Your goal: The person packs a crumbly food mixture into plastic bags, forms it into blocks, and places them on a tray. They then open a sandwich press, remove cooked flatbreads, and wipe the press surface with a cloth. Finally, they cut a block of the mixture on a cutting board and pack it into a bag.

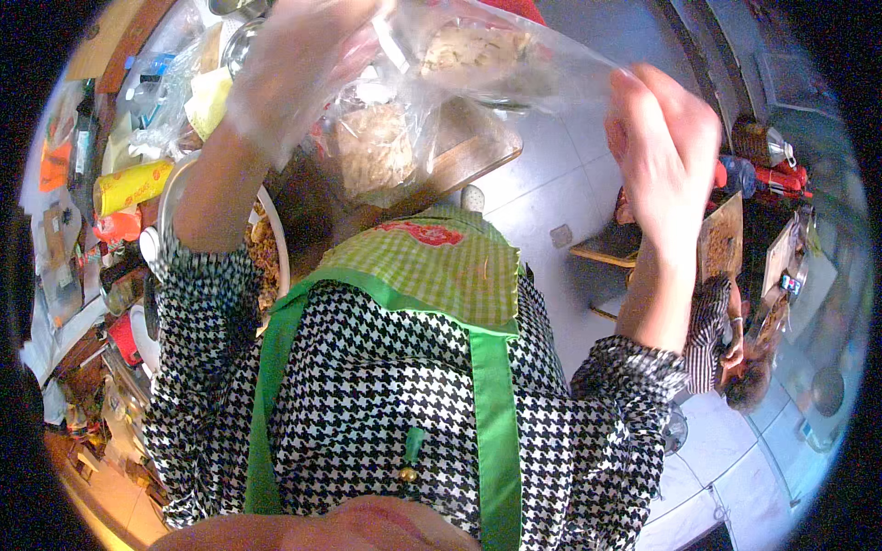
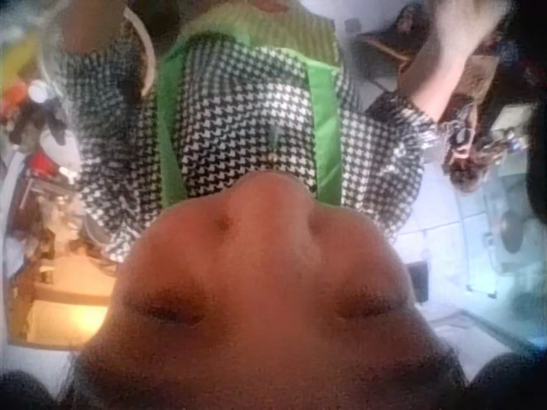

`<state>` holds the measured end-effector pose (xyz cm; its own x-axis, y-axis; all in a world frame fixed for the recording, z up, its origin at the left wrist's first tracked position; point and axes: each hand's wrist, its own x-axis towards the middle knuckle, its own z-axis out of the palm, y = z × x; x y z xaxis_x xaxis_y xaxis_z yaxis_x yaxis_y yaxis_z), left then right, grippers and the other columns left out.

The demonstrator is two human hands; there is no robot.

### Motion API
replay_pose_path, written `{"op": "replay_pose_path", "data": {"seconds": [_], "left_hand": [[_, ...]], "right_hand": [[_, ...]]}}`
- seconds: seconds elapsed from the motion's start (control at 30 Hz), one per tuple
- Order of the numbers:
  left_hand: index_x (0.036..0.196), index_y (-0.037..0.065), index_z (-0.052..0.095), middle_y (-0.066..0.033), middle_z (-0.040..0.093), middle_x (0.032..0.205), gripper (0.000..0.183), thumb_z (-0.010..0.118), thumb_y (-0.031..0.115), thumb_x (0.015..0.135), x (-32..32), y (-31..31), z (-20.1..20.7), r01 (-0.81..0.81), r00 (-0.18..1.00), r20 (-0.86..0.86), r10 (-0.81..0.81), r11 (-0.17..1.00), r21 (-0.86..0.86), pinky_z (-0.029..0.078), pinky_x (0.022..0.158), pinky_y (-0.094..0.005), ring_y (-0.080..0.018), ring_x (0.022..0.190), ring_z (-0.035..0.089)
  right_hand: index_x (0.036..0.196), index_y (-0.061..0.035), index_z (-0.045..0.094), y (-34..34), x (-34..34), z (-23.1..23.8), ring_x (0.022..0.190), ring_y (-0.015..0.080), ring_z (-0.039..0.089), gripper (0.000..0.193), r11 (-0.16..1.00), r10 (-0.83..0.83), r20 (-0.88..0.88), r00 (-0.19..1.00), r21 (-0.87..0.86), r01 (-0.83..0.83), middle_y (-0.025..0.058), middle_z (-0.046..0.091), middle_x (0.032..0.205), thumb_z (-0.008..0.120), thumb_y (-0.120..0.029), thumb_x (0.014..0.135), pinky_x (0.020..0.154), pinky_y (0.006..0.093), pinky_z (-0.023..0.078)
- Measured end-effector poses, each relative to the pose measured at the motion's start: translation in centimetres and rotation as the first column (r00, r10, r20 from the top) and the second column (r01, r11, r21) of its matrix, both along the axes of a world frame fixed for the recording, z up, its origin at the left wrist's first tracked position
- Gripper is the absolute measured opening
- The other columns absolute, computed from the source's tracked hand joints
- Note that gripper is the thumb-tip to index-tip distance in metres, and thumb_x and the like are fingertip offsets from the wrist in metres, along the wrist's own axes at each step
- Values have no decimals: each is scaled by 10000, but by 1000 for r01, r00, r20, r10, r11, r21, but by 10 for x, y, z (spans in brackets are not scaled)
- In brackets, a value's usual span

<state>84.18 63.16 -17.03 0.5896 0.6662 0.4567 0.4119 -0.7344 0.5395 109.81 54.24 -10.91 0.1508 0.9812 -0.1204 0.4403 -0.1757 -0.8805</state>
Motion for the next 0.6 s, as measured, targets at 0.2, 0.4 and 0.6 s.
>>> {"op": "replay_pose_path", "data": {"seconds": [0.2,0.4,0.6], "left_hand": [[742,51,582,-42,528,681,110,608,56,849,-16,12,-34,367,878,478,-13,660,-656,419,506,-255,-142,604,514],[897,80,583,-15,534,771,149,542,211,956,-33,-8,-74,639,384,740,553,420,-645,434,613,-257,-131,694,514],[1121,97,559,-28,568,1020,297,457,354,1013,26,-91,-61,710,-8,602,798,429,-559,429,916,-339,-184,971,533]], "right_hand": [[649,-31,541,39,4,-19,484,64,436,331,980,197,-149,969,20,-196,-16,492,536,497,-202,929,458,257,354],[607,-52,532,43,-7,-20,462,66,406,308,953,301,-232,925,110,-282,0,498,533,488,-162,892,437,253,326],[623,-108,434,35,-24,94,425,76,279,329,995,78,-647,758,95,-21,-48,333,496,530,-200,924,416,265,219]]}}
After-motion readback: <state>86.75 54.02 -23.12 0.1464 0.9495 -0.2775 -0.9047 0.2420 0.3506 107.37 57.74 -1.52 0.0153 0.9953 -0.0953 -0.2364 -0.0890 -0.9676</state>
